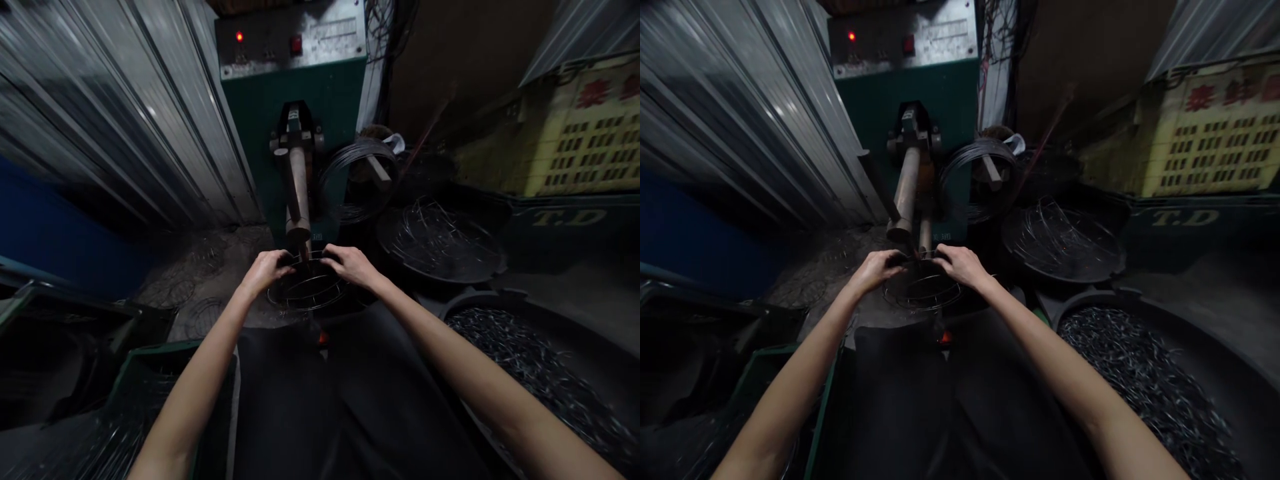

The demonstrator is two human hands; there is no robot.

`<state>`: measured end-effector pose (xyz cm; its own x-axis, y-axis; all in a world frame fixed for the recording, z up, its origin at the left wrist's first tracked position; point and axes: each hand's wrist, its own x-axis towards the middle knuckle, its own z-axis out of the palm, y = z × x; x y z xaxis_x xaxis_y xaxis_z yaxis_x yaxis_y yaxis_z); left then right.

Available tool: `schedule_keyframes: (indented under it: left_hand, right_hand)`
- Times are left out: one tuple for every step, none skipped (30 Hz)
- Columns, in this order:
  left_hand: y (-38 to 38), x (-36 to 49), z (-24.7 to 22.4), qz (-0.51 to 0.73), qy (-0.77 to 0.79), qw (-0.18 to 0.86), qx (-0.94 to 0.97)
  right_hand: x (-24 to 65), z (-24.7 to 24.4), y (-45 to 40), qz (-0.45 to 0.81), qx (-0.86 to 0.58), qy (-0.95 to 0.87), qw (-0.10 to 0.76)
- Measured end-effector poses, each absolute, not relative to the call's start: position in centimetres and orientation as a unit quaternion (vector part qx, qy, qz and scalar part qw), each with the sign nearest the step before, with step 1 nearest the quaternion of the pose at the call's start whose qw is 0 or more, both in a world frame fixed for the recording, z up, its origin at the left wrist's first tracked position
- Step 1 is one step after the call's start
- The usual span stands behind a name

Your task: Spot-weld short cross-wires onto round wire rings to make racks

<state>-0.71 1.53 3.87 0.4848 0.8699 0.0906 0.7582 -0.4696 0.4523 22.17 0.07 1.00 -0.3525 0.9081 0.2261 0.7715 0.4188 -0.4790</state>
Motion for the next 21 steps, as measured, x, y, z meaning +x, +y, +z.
schedule_keyframes:
  left_hand:
    - [1.5, -0.7, 3.8, 0.161, 0.481, 0.175, 0.844]
    - [1.5, -0.8, 3.8, 0.165, 0.478, 0.173, 0.846]
    - [1.4, -0.8, 3.8, 0.167, 0.473, 0.172, 0.848]
    - [1.3, -0.8, 3.7, 0.169, 0.469, 0.172, 0.85]
    - [1.0, -0.9, 3.5, 0.171, 0.464, 0.171, 0.852]
    - [0.7, -0.9, 3.4, 0.173, 0.461, 0.167, 0.854]
    - [0.2, -0.9, 3.1, 0.177, 0.458, 0.162, 0.856]
    - [-0.3, -0.9, 2.9, 0.182, 0.457, 0.157, 0.856]
    - [-0.8, -0.9, 2.6, 0.187, 0.457, 0.154, 0.856]
    - [-1.4, -0.9, 2.3, 0.192, 0.457, 0.155, 0.855]
    - [-2.1, -0.9, 2.0, 0.195, 0.456, 0.159, 0.853]
    - [-2.7, -0.9, 1.6, 0.198, 0.456, 0.165, 0.852]
    - [-3.4, -0.9, 1.3, 0.2, 0.456, 0.172, 0.85]
    - [-4.1, -1.0, 1.0, 0.201, 0.455, 0.178, 0.849]
    - [-4.7, -1.0, 0.7, 0.201, 0.456, 0.184, 0.847]
    - [-5.4, -1.0, 0.3, 0.2, 0.456, 0.189, 0.846]
    - [-6.1, -1.0, 0.0, 0.198, 0.456, 0.194, 0.846]
    - [-6.8, -1.0, -0.4, 0.196, 0.456, 0.198, 0.845]
    - [-7.4, -1.0, -0.7, 0.194, 0.457, 0.202, 0.844]
    - [-8.1, -1.0, -1.1, 0.192, 0.457, 0.204, 0.844]
    - [-8.8, -1.0, -1.4, 0.19, 0.457, 0.205, 0.845]
  right_hand:
    - [22.2, 1.0, 0.0, 0.149, -0.513, -0.811, 0.237]
    - [22.3, 1.0, -0.2, 0.152, -0.507, -0.814, 0.239]
    - [22.4, 1.0, -0.4, 0.154, -0.502, -0.816, 0.241]
    - [22.4, 1.0, -0.7, 0.158, -0.496, -0.819, 0.242]
    - [22.5, 0.9, -1.1, 0.163, -0.491, -0.82, 0.243]
    - [22.6, 0.8, -1.6, 0.168, -0.487, -0.821, 0.245]
    - [22.7, 0.7, -2.1, 0.173, -0.484, -0.822, 0.247]
    - [22.8, 0.5, -2.7, 0.177, -0.482, -0.821, 0.25]
    - [22.8, 0.3, -3.3, 0.181, -0.48, -0.82, 0.252]
    - [22.9, 0.1, -3.9, 0.184, -0.481, -0.819, 0.253]
    - [22.9, -0.1, -4.5, 0.186, -0.481, -0.818, 0.254]
    - [22.9, -0.4, -5.1, 0.188, -0.482, -0.818, 0.252]
    - [23.0, -0.6, -5.6, 0.189, -0.484, -0.818, 0.248]
    - [23.0, -0.9, -6.1, 0.192, -0.485, -0.818, 0.243]
    - [23.0, -1.1, -6.6, 0.194, -0.487, -0.818, 0.238]
    - [23.0, -1.4, -7.2, 0.198, -0.487, -0.818, 0.232]
    - [23.0, -1.6, -7.7, 0.202, -0.488, -0.819, 0.223]
    - [23.1, -1.8, -8.3, 0.208, -0.489, -0.82, 0.214]
    - [23.1, -2.1, -8.9, 0.214, -0.49, -0.82, 0.203]
    - [23.2, -2.3, -9.6, 0.22, -0.492, -0.82, 0.193]
    - [23.3, -2.5, -10.2, 0.226, -0.495, -0.819, 0.184]
